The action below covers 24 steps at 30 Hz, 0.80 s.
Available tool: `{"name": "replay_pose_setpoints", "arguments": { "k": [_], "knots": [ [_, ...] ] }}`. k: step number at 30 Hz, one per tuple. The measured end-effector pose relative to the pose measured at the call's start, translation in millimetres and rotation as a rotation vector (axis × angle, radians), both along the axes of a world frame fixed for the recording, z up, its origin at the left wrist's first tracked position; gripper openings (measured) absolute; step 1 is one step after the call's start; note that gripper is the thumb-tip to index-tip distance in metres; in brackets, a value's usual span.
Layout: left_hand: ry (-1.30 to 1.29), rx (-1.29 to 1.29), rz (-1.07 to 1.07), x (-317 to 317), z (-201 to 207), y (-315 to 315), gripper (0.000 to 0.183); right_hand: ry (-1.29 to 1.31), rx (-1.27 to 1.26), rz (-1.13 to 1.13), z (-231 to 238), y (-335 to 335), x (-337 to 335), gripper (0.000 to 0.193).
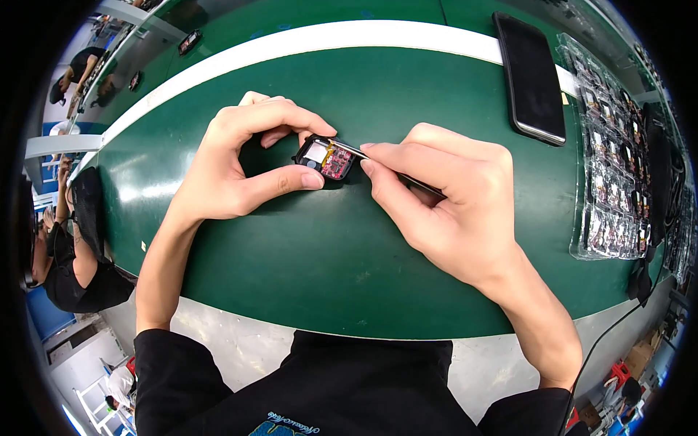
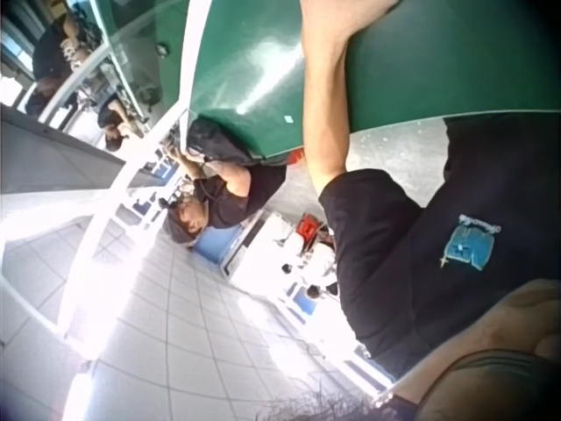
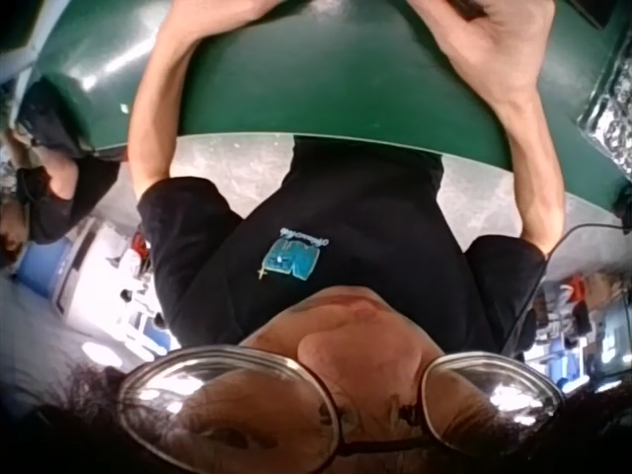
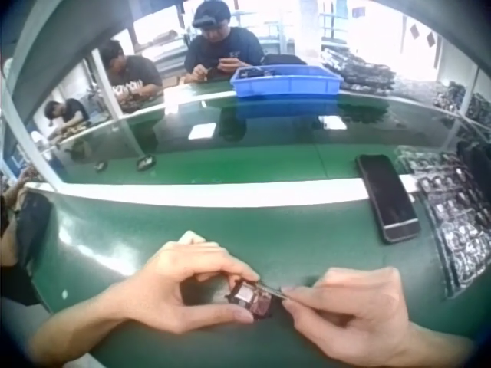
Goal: Assemble internal components into a small electronic device casing using a specialized tool.
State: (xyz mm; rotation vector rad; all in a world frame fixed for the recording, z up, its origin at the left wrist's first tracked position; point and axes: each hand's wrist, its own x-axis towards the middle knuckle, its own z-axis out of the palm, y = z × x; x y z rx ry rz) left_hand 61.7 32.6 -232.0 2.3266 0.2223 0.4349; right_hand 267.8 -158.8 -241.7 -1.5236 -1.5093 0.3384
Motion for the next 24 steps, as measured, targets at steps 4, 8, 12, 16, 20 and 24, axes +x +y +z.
{"name": "replay_pose_setpoints", "arguments": {
  "k": [4, 8, 12, 16, 20, 24],
  "knots": [
    [0.022, -0.035, -0.062, -1.9, 2.1, 6.4, 0.050, 0.097, -0.091, 0.008, 7.7, -1.1, 2.3, 0.016],
    [0.031, -0.040, -0.067, -1.0, 3.9, 4.2, 0.041, 0.093, -0.111, 0.018, 8.9, -2.3, 3.7, 0.015],
    [0.039, 0.009, -0.095, -2.3, 4.0, 5.5, 0.050, 0.089, -0.114, 0.035, 6.9, -1.6, 3.9, 0.015],
    [0.052, 0.024, -0.105, -1.5, 3.9, 6.1, 0.050, 0.087, -0.134, 0.021, 7.8, -1.6, 3.6, 0.015],
    [0.036, 0.018, -0.110, -1.6, 4.2, 4.3, 0.047, 0.079, -0.137, 0.039, 6.6, -0.3, 5.2, 0.015],
    [0.012, 0.030, -0.122, 0.3, 4.3, 2.3, 0.043, 0.067, -0.125, 0.050, 6.3, -0.3, 5.7, 0.016]
  ]
}}
